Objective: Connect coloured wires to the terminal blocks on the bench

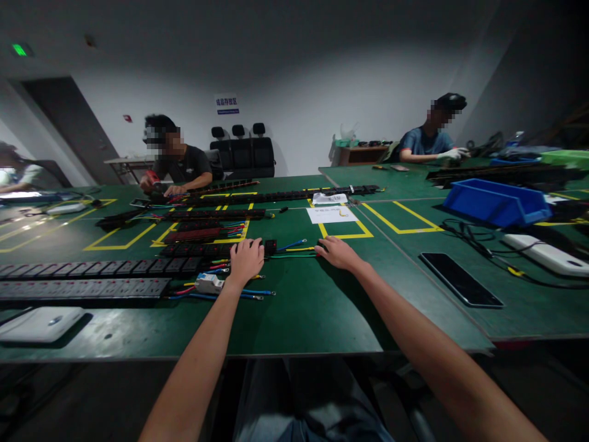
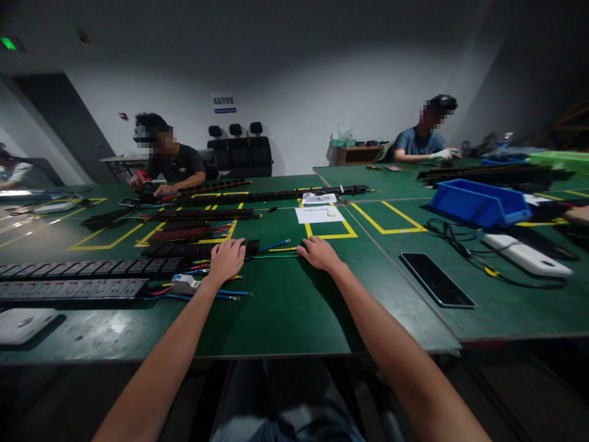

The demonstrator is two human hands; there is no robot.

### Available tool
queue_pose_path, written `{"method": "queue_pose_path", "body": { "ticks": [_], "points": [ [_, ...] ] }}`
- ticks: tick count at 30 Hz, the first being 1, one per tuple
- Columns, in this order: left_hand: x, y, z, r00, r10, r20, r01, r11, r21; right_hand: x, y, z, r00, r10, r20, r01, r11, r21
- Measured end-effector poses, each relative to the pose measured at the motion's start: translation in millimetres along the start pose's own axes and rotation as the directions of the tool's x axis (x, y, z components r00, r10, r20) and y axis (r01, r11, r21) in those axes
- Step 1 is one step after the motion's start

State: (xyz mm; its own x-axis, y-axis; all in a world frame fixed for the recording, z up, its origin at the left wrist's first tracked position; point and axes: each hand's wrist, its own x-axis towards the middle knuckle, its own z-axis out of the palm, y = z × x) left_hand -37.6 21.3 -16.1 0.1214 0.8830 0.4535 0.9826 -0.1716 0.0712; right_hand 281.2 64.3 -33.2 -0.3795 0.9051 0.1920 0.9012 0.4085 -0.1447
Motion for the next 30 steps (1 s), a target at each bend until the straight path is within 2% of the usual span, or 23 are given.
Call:
{"method": "queue_pose_path", "body": {
  "ticks": [30],
  "points": [
    [0.4, 2.0, -3.0, 1.000, -0.018, 0.022, 0.018, 1.000, -0.006, -1.5, -1.8, -2.8, 1.000, 0.004, 0.003, -0.004, 1.000, -0.027]
  ]
}}
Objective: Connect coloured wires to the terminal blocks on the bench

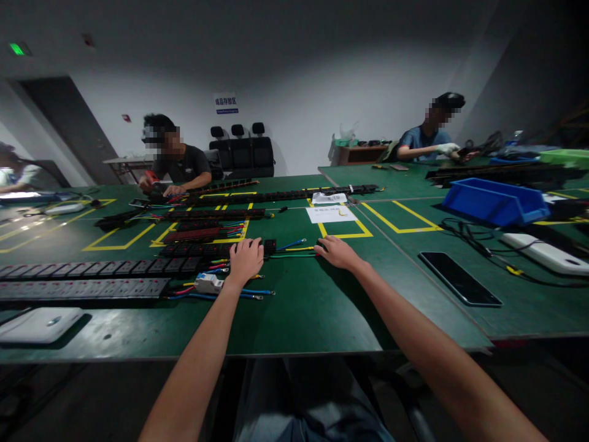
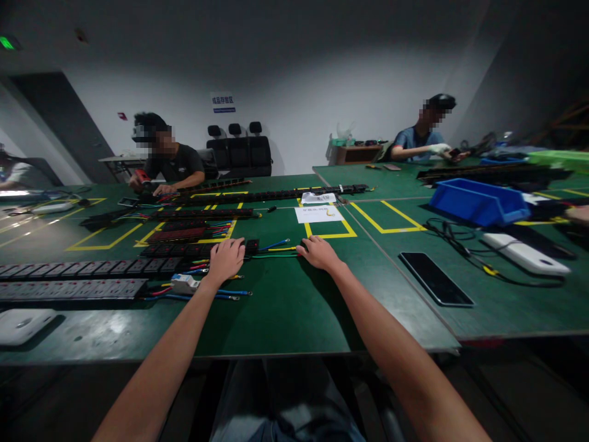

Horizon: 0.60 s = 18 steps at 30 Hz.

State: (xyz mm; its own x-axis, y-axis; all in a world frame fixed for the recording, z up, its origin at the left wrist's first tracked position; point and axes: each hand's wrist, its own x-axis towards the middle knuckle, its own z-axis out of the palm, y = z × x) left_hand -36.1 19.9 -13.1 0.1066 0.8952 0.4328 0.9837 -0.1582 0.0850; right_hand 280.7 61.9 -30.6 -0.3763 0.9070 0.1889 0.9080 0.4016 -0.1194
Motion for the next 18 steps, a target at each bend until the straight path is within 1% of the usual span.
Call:
{"method": "queue_pose_path", "body": {
  "ticks": [14, 18],
  "points": [
    [0.0, -1.1, 1.7, 1.000, 0.012, -0.010, -0.012, 1.000, -0.005, 0.6, -0.3, 0.7, 1.000, 0.003, -0.003, -0.003, 1.000, 0.003],
    [-0.3, -0.2, 1.6, 1.000, -0.002, -0.016, 0.002, 1.000, 0.003, 1.0, -0.1, 1.6, 1.000, 0.001, -0.005, -0.001, 1.000, -0.010]
  ]
}}
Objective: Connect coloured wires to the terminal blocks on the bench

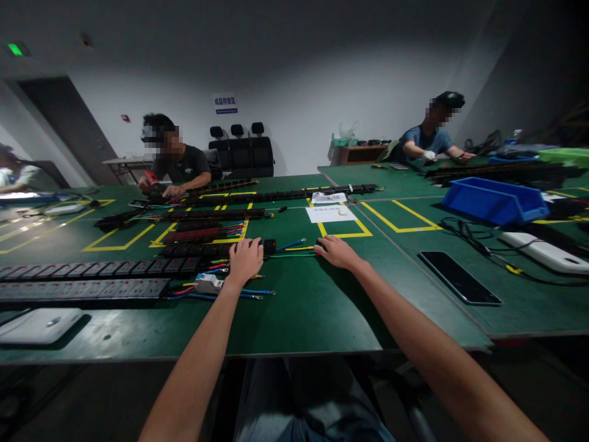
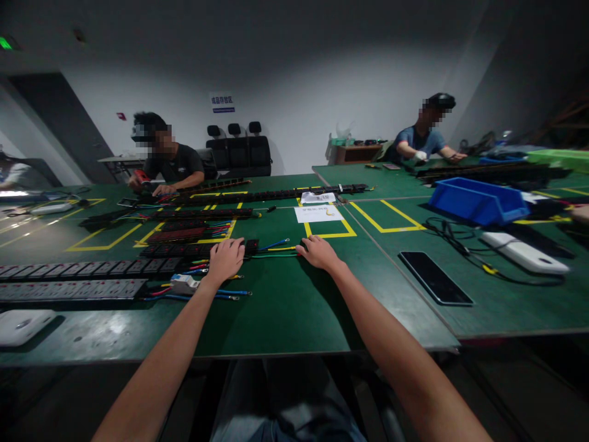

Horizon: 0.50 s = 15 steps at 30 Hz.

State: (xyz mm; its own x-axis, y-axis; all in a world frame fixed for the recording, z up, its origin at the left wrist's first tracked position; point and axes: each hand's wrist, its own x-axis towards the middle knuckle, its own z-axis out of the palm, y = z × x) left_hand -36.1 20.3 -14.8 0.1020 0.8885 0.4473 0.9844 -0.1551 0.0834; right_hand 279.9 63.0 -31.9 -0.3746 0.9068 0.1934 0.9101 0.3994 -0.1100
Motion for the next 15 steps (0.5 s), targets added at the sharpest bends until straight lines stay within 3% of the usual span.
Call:
{"method": "queue_pose_path", "body": {
  "ticks": [15],
  "points": [
    [0.1, 0.5, -2.1, 1.000, -0.001, 0.010, 0.001, 1.000, -0.007, 0.2, 1.2, 0.1, 1.000, 0.004, 0.008, -0.004, 1.000, 0.018]
  ]
}}
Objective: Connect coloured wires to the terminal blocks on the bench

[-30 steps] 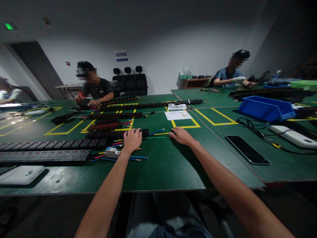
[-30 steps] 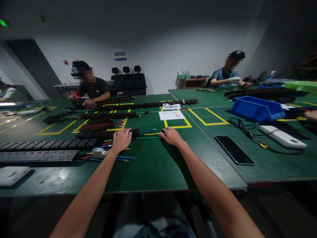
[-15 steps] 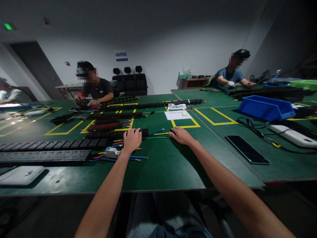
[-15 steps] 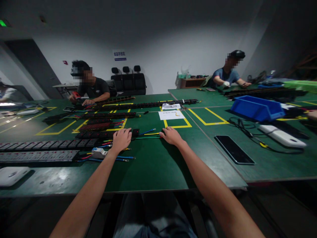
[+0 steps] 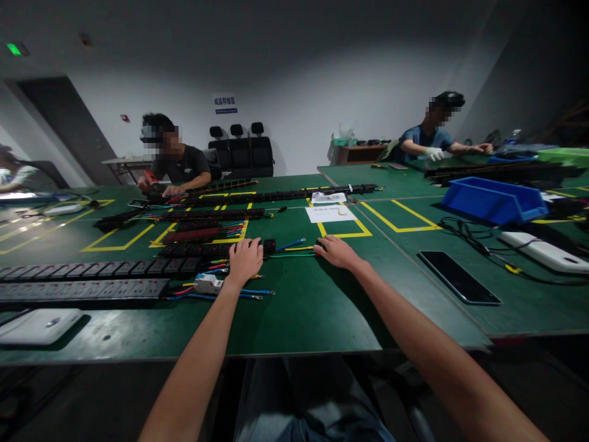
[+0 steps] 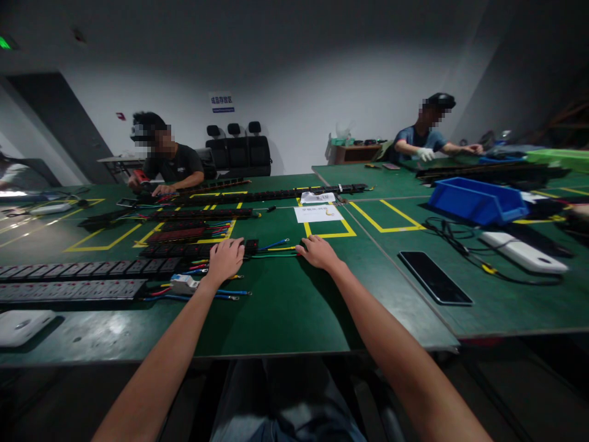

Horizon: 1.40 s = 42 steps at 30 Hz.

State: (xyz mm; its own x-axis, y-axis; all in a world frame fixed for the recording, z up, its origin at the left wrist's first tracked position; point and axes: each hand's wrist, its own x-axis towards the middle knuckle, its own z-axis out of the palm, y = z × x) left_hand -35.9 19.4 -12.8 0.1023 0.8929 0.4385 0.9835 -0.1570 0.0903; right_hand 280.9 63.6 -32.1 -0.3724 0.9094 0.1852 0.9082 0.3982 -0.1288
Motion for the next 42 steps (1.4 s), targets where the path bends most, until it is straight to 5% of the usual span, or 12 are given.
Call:
{"method": "queue_pose_path", "body": {
  "ticks": [26, 34, 42],
  "points": [
    [0, -1, 2.4, 1.000, 0.012, -0.010, -0.011, 1.000, 0.008, 1, 2, 4, 1.000, -0.001, -0.015, 0.001, 1.000, 0.013],
    [0, -2, 4.0, 1.000, 0.016, -0.021, -0.016, 1.000, 0.005, 12, -1, 0, 0.982, 0.135, -0.133, -0.115, 0.982, 0.152],
    [-1, -1, 3.4, 1.000, 0.011, -0.011, -0.011, 1.000, 0.016, 59, -33, -15, 0.997, -0.082, -0.011, 0.082, 0.988, 0.132]
  ]
}}
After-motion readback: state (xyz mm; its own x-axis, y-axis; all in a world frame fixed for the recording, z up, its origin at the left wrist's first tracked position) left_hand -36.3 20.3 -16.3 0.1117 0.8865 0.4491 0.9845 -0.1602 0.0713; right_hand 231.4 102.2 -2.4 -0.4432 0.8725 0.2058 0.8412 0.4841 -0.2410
